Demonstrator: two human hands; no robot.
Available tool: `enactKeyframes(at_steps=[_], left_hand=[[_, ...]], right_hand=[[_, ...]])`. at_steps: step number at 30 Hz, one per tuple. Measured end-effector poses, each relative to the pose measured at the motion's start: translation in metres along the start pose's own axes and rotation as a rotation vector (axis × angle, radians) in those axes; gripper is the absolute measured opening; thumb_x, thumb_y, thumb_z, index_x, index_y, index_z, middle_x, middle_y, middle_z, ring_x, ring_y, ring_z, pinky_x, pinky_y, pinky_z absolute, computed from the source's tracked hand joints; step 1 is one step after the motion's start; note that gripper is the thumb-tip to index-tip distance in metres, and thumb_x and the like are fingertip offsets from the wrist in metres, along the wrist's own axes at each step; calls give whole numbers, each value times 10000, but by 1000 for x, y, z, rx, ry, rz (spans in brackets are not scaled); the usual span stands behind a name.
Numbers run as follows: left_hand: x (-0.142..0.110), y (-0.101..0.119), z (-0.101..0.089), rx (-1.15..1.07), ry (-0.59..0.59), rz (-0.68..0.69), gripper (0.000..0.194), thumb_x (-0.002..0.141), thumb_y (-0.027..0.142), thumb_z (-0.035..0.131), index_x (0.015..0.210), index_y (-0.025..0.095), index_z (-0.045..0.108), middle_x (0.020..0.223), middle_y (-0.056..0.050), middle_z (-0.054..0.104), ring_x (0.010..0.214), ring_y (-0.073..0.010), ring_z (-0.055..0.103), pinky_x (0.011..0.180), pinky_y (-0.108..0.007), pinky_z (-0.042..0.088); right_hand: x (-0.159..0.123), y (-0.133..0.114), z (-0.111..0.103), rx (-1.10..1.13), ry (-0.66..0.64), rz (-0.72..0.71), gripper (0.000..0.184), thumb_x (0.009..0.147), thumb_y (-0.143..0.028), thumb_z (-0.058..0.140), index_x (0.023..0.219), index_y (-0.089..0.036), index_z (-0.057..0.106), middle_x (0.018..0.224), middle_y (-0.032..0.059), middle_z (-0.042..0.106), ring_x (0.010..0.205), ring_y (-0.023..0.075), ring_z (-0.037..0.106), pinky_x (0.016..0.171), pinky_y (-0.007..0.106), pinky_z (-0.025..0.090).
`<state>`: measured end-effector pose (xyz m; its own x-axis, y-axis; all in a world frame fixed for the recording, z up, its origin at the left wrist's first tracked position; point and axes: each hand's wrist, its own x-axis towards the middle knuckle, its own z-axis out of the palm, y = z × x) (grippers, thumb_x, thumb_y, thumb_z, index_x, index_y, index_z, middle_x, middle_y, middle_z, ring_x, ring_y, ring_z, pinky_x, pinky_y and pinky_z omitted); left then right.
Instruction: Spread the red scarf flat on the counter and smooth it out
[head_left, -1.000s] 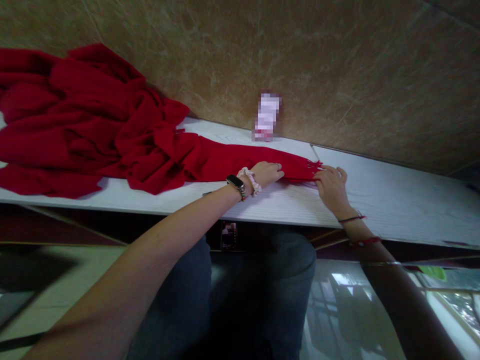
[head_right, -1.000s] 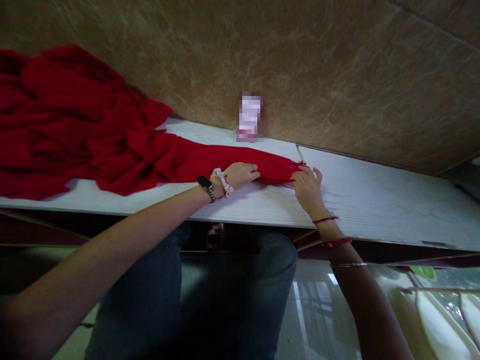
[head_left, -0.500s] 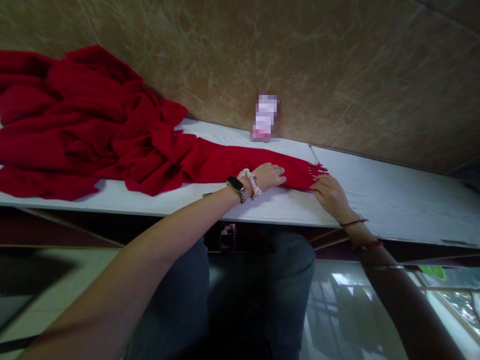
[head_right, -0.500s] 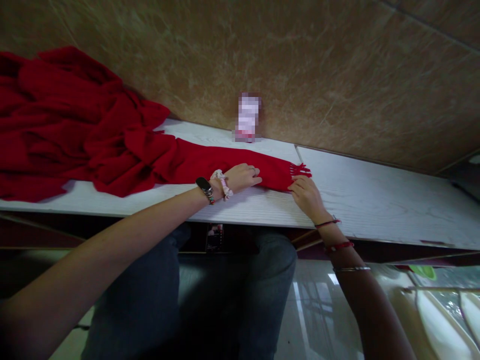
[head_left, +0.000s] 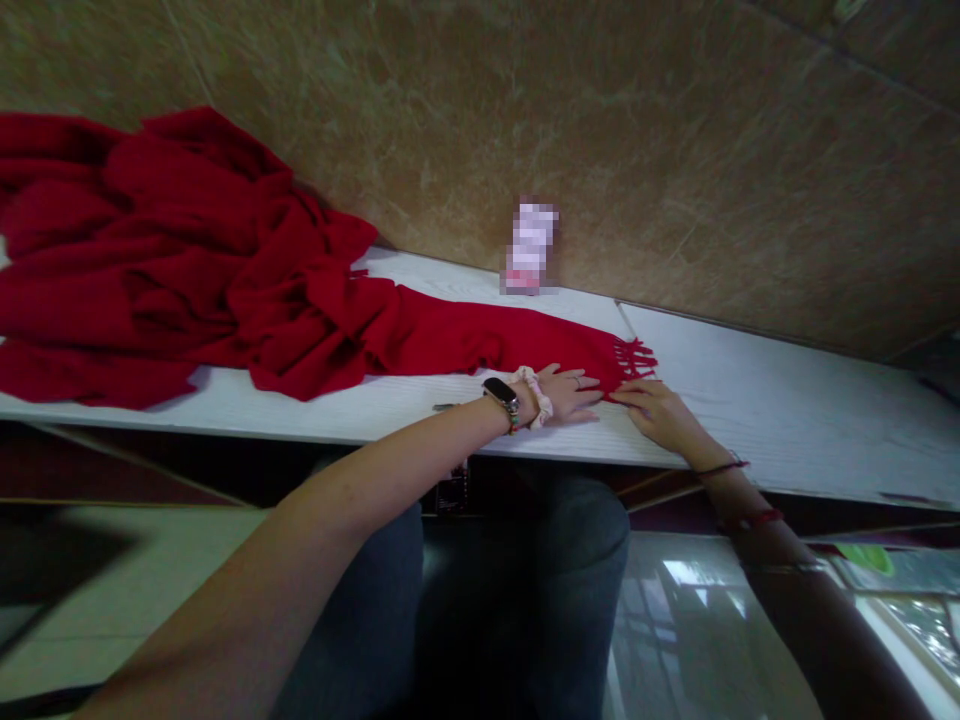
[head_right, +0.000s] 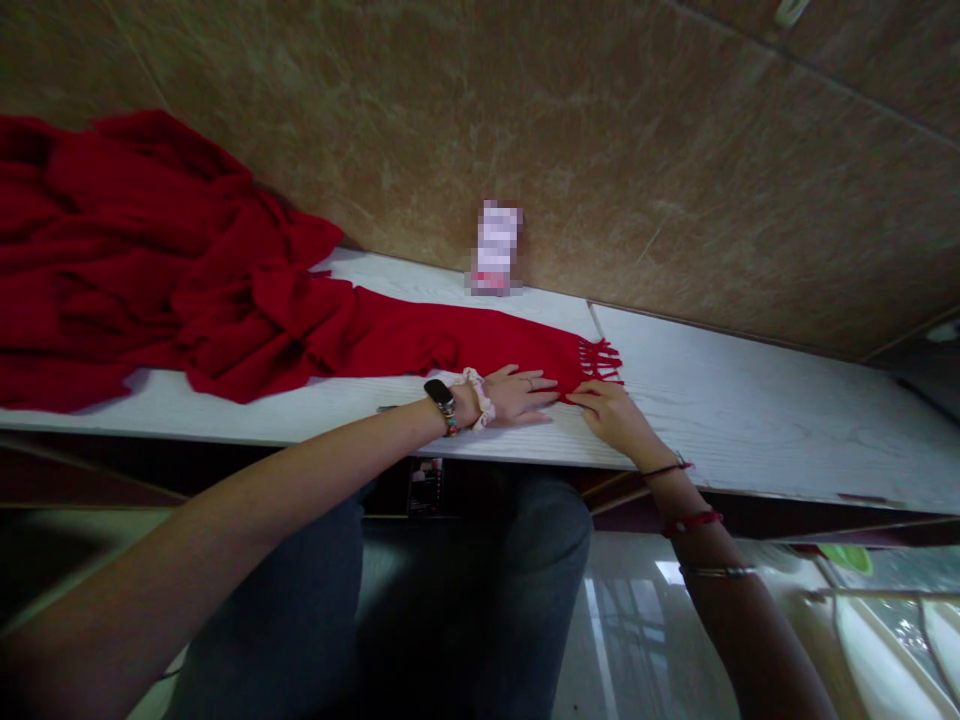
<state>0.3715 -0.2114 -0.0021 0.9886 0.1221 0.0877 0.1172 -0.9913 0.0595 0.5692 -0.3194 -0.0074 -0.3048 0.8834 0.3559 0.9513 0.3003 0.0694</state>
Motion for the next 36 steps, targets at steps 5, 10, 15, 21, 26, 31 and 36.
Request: enactKeyframes(at_steps=[5,10,15,21,26,31,36], left_hand=[[-2,4,0,-69,-45,-48,498,884,474,251,1309,237,357,1394,-42,329,1287,-255,239,1001,-517,219],[-4,4,-1,-89,-86,-100,566,855,540,244,1342,260,311,1442,-47,210,1311,-331,115,1022,-534,140],[-2,5,0,-69,-88,-102,561,856,539,228,1339,267,317,1439,-54,217,1313,-316,128,1025,-526,141],[-3,6,0,-80,-77,-90,535,869,502,238,1329,246,333,1435,-56,229,1317,-271,153,1024,-533,147],[-5,7,-5,-132,-118,-101,540,860,508,254,1342,269,300,1441,-34,214,1321,-275,135,1021,-564,118],[-7,7,-3,-168,-104,-147,550,831,549,284,1336,332,294,1446,16,191,1306,-378,61,942,-690,70],[-8,4,2,-168,-60,-117,535,837,544,281,1328,334,312,1437,9,223,1295,-387,115,930,-698,104]], right_hand=[[-8,14,-10,-159,-122,35,309,716,-87,424,920,-140,649,920,95,669,859,206,598,800,349,443],[-4,30,-28,-398,-247,191,236,712,-86,424,784,-135,644,789,112,668,721,214,605,674,332,443],[36,24,-21,-158,-81,143,264,721,-99,411,839,-158,639,897,83,661,870,206,587,792,326,445],[75,29,14,31,-178,37,292,742,-105,410,931,-172,622,933,62,641,892,201,568,812,356,450],[80,58,27,-77,-180,126,351,786,-152,412,1092,-126,580,993,119,595,907,215,551,827,353,441],[82,67,27,-155,-85,228,339,789,-151,402,1052,-117,613,937,130,578,879,227,537,798,358,443],[91,53,23,43,-16,67,312,778,-154,430,1019,-169,628,929,95,567,892,205,538,820,363,448]])
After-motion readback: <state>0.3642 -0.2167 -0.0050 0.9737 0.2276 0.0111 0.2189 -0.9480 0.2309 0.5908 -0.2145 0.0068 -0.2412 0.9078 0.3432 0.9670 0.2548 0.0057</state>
